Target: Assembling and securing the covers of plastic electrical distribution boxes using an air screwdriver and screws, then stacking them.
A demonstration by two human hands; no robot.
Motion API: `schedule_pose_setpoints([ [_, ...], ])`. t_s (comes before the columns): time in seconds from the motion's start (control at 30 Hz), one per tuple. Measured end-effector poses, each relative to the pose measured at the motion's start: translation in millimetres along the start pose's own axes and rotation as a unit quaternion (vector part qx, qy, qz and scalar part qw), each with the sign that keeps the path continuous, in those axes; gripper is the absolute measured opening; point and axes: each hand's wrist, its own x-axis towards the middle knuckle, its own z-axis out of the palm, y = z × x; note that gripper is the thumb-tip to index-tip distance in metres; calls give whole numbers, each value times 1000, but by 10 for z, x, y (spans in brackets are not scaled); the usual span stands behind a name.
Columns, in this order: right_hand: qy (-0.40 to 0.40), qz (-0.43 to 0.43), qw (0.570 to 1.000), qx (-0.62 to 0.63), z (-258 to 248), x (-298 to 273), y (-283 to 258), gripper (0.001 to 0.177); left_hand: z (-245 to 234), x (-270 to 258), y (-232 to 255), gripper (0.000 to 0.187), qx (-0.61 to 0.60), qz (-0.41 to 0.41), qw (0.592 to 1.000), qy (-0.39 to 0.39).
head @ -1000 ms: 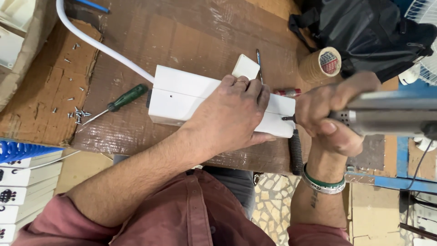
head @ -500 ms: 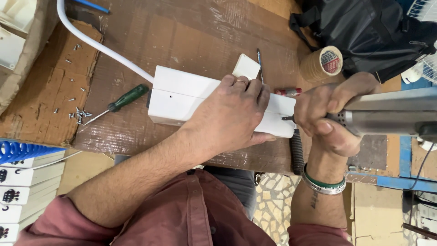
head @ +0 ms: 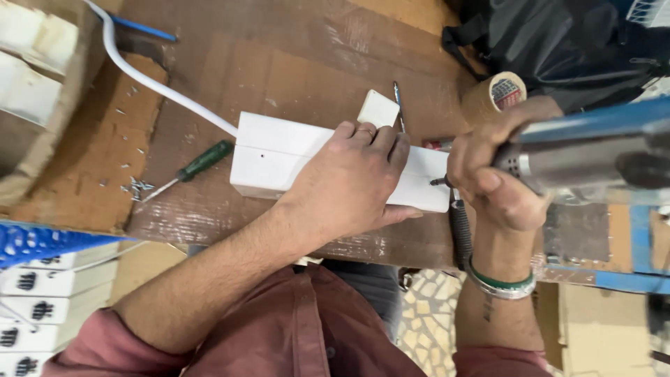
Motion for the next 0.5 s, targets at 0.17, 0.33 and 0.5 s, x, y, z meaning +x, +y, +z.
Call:
schedule_pose_setpoints([
  [0.17,86,-49,995,-21,-162,-257,-339,44,-73,25,-62,85,-124,-19,992,-20],
  [0.33,185,-55,979,-67,-473,-922,-596,31,-18,511,-285,55,-197,-30,968,-153],
  [0.5,327,-37,941,-79,-585,-1507,-420,16,501,1421,-48,11,-310,51,918,-241],
])
